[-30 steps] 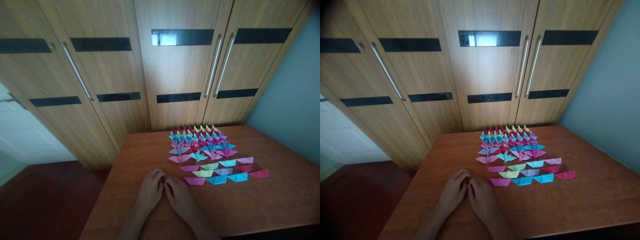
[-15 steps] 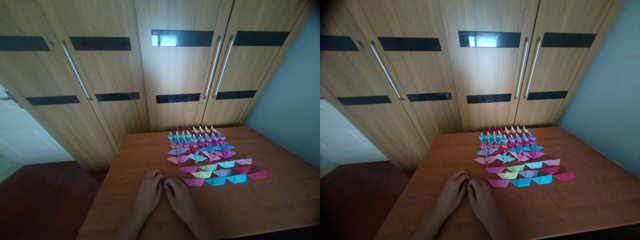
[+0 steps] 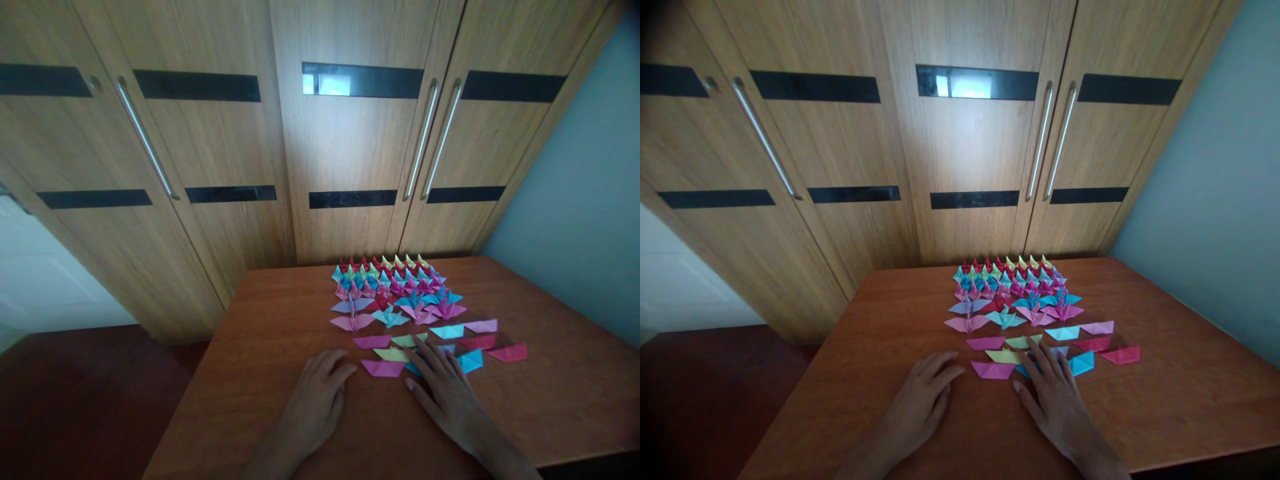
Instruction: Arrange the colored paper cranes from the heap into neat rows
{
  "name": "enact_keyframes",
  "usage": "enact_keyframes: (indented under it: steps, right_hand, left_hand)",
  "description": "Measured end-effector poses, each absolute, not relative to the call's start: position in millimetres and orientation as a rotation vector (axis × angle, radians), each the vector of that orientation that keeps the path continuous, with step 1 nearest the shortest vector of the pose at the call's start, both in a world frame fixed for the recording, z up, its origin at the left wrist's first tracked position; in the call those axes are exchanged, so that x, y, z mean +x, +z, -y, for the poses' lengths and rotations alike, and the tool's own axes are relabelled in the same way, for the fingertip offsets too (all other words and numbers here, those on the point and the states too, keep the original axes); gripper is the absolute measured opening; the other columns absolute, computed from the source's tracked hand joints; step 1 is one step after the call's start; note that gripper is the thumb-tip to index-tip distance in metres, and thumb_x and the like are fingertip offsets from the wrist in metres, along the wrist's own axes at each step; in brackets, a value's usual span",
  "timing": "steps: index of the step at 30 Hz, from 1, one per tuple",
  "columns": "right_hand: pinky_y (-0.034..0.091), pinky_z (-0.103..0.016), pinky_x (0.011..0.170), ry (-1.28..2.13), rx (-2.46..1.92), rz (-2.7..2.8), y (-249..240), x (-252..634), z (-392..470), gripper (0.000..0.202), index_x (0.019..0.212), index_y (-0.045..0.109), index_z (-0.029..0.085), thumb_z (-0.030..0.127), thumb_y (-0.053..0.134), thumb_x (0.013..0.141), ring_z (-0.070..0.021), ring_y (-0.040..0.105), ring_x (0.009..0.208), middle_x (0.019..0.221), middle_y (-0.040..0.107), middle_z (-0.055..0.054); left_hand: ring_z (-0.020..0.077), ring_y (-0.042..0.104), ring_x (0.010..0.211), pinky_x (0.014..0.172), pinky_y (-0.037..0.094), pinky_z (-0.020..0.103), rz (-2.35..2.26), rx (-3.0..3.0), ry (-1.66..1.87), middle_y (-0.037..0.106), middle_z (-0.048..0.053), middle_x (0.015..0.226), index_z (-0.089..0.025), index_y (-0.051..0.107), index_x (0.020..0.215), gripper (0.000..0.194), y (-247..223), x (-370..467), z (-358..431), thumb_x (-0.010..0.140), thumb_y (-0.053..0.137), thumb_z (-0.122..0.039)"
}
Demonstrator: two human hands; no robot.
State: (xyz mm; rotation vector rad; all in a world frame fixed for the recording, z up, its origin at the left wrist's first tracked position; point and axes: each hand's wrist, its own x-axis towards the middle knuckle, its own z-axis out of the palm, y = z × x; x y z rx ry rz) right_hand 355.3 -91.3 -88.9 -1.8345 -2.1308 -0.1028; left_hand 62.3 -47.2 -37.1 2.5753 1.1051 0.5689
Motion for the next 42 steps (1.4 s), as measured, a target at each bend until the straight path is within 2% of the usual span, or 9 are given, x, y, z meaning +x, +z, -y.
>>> enact_keyframes:
  steps: [6,10,14,17,23,28,31,37,42]
  right_hand:
    - [0.023,-0.057,0.109,0.026,-1.762,2.145,-77,300,107,0.046,0.136,0.042,0.036,0.045,0.043,0.091,-0.0293,0.025,0.136,0.148,0.032,-0.001]
    - [0.022,-0.057,0.11,0.196,-1.606,2.227,-63,269,112,0.05,0.139,0.037,0.034,0.042,0.047,0.09,-0.0292,0.021,0.138,0.15,0.028,-0.002]
    - [0.029,-0.047,0.11,0.369,-1.497,2.155,-55,255,108,0.054,0.141,0.034,0.029,0.035,0.048,0.09,-0.0246,0.022,0.138,0.151,0.027,-0.004]
    - [0.033,-0.042,0.11,0.428,-1.461,2.076,-55,260,102,0.044,0.135,0.043,0.028,0.031,0.044,0.091,-0.021,0.026,0.137,0.149,0.031,-0.004]
    - [0.037,-0.043,0.106,0.122,-1.628,1.87,-67,332,88,0.039,0.127,0.052,0.026,0.037,0.039,0.092,-0.0233,0.04,0.129,0.14,0.043,-0.007]
    - [0.025,-0.056,0.107,-0.29,-2.008,1.793,-85,433,75,0.052,0.135,0.045,0.027,0.05,0.035,0.09,-0.0302,0.024,0.137,0.147,0.032,-0.007]
    - [0.025,-0.058,0.105,-0.279,-2.166,1.859,-100,466,72,0.055,0.137,0.042,0.029,0.054,0.034,0.088,-0.031,0.021,0.138,0.148,0.032,-0.005]
    - [0.021,-0.053,0.11,-0.181,-2.08,2.043,-107,435,90,0.058,0.141,0.036,0.029,0.054,0.034,0.089,-0.0274,0.02,0.139,0.15,0.029,-0.004]
    - [0.019,-0.055,0.11,-0.064,-1.879,2.165,-88,364,110,0.059,0.143,0.029,0.035,0.054,0.041,0.088,-0.029,0.02,0.138,0.151,0.025,-0.001]
  left_hand:
    - [0.0249,0.033,0.132,0.107,0.033,0.049,-1.073,2.622,0.532,0.034,0.003,0.146,-0.033,0.045,0.132,0.051,-32,64,51,0.086,0.043,-0.011]
    - [0.0248,0.03,0.134,0.109,0.029,0.049,-1.006,2.668,0.466,0.034,0.003,0.147,-0.033,0.035,0.139,0.053,-28,71,53,0.089,0.046,-0.018]
    - [0.0259,0.024,0.137,0.111,0.025,0.051,-0.999,2.706,0.41,0.031,0.003,0.149,-0.033,0.024,0.144,0.06,-33,74,51,0.09,0.047,-0.021]
    - [0.0273,0.022,0.138,0.11,0.026,0.052,-1.024,2.714,0.391,0.026,0.004,0.151,-0.032,0.02,0.145,0.061,-37,73,50,0.091,0.046,-0.026]
    - [0.0292,0.028,0.135,0.109,0.026,0.055,-1.061,2.711,0.367,0.036,0.004,0.146,-0.033,0.033,0.14,0.05,-34,69,51,0.092,0.044,-0.031]
    - [0.0292,0.028,0.135,0.109,0.025,0.055,-1.086,2.721,0.349,0.033,0.002,0.148,-0.034,0.03,0.142,0.052,-33,55,50,0.092,0.044,-0.034]
    - [0.0296,0.026,0.136,0.109,0.025,0.054,-1.115,2.737,0.344,0.032,0.002,0.149,-0.035,0.03,0.142,0.054,-35,45,48,0.09,0.046,-0.035]
    - [0.0315,0.028,0.134,0.107,0.025,0.054,-1.285,2.744,0.361,0.033,0.005,0.148,-0.033,0.034,0.14,0.056,-39,20,31,0.087,0.049,-0.043]
    - [0.032,0.03,0.133,0.106,0.025,0.054,-1.504,2.713,0.352,0.036,0.009,0.146,-0.03,0.039,0.138,0.054,-46,-9,-4,0.088,0.043,-0.051]
